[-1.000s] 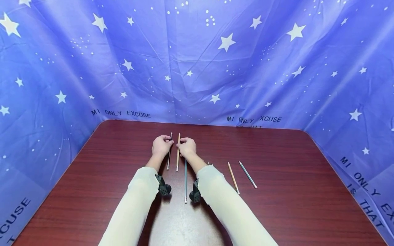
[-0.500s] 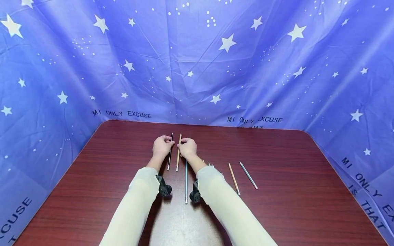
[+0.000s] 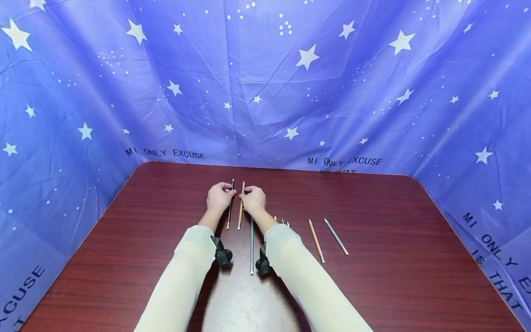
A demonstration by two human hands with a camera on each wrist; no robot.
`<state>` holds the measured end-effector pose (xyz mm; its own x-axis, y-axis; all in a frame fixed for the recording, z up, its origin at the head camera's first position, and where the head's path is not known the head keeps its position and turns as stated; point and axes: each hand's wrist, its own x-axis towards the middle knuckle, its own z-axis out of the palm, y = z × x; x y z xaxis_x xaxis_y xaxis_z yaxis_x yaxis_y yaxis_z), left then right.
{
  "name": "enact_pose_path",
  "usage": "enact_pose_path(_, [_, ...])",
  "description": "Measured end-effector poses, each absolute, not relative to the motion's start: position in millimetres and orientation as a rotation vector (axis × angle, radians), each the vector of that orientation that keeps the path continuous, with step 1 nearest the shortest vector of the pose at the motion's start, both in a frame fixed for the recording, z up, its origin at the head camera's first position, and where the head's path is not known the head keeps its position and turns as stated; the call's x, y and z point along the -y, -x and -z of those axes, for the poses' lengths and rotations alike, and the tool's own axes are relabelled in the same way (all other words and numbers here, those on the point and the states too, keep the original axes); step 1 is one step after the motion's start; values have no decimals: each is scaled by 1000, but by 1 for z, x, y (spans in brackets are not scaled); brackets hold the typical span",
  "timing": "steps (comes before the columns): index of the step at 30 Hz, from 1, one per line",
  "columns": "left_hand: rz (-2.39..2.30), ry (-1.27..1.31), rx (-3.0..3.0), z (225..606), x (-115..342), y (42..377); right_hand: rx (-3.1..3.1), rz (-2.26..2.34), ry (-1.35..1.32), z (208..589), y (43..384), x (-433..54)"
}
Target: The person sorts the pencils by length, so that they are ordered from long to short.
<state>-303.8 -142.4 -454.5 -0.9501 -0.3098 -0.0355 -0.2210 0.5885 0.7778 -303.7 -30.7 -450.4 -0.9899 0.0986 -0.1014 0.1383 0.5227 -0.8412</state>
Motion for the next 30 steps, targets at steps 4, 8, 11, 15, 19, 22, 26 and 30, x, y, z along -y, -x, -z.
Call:
enact_pose_path(4, [1305, -457, 2704, 454, 139, 303, -2670, 1570, -202, 448, 303, 25])
enact_pose_path(8, [1308, -455, 2707, 454, 136, 301, -2636, 1587, -238, 447, 303, 18])
enact_pose_path(11, [1311, -458, 2710, 455, 137, 299, -2626, 1557, -258, 447, 304, 14])
enact_pose_path(15, [1334, -444, 2698, 454, 138, 298, -2618, 1556, -247, 443, 305, 10])
enact_pose_path(19, [1398, -414, 2666, 451, 140, 298, -2604, 1588, -228, 435, 304, 5])
enact_pose_path(22, [1510, -389, 2628, 449, 143, 298, -2584, 1606, -207, 429, 304, 2])
enact_pose_path(26, [1626, -339, 2598, 449, 147, 297, -2573, 1604, -175, 423, 303, -3])
enact_pose_path(30, [1644, -284, 2608, 444, 150, 294, -2577, 1592, -152, 420, 301, -8])
